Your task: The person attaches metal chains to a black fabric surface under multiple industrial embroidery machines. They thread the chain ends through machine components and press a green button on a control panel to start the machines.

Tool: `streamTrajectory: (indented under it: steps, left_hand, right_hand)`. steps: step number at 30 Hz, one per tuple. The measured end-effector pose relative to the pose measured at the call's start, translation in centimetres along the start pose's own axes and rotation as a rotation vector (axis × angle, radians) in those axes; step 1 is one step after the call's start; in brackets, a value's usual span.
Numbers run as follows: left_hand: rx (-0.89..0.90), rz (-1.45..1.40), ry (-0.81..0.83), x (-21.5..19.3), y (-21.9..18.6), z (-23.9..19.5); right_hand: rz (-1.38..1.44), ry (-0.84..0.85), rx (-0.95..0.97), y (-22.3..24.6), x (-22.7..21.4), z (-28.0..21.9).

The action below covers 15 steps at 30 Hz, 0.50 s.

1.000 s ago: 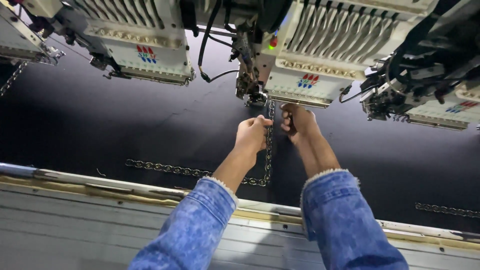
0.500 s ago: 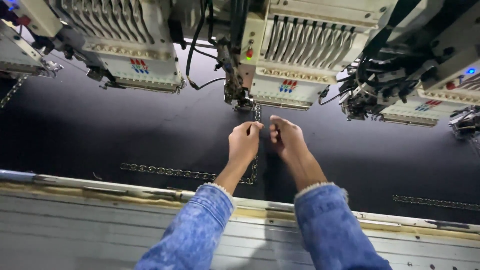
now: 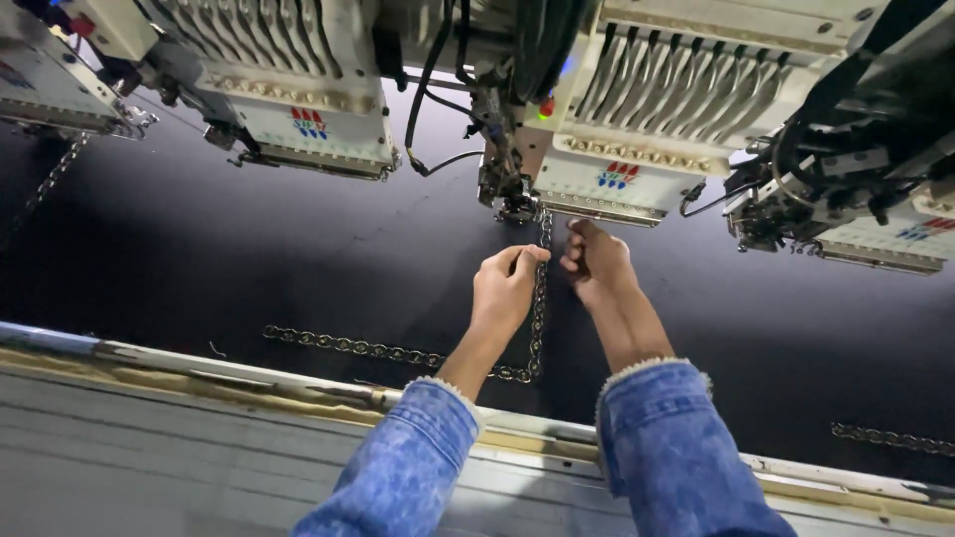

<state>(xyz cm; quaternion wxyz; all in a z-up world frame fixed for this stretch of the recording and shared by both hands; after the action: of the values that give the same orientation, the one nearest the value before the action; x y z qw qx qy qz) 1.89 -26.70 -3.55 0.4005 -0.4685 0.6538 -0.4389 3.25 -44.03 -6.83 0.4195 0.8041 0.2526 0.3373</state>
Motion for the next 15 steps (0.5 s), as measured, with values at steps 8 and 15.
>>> streamTrajectory:
  steps: [8,15]
  left_hand:
    - [0.012,0.019,-0.021,-0.7,0.1,-0.7]
    - [-0.013,0.041,-0.012,-0.6,0.2,-0.5]
  right_hand:
    - [0.509,0.121,0.139,-0.2,-0.2,-3.7]
    - [-0.015,0.197,0.012,0.8,1.5,-3.6]
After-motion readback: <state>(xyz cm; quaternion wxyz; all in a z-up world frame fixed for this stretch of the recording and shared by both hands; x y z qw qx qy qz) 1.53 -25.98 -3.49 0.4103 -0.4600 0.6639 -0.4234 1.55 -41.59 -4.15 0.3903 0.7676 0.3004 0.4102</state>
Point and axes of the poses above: each hand's wrist, its own z-axis towards the middle knuckle, its own x-axis out of the palm, y = z × x, the point moved 5 cm from there along z, towards the middle knuckle, and after that the axes turned 4 degrees about -x, right-handed, at the moved point
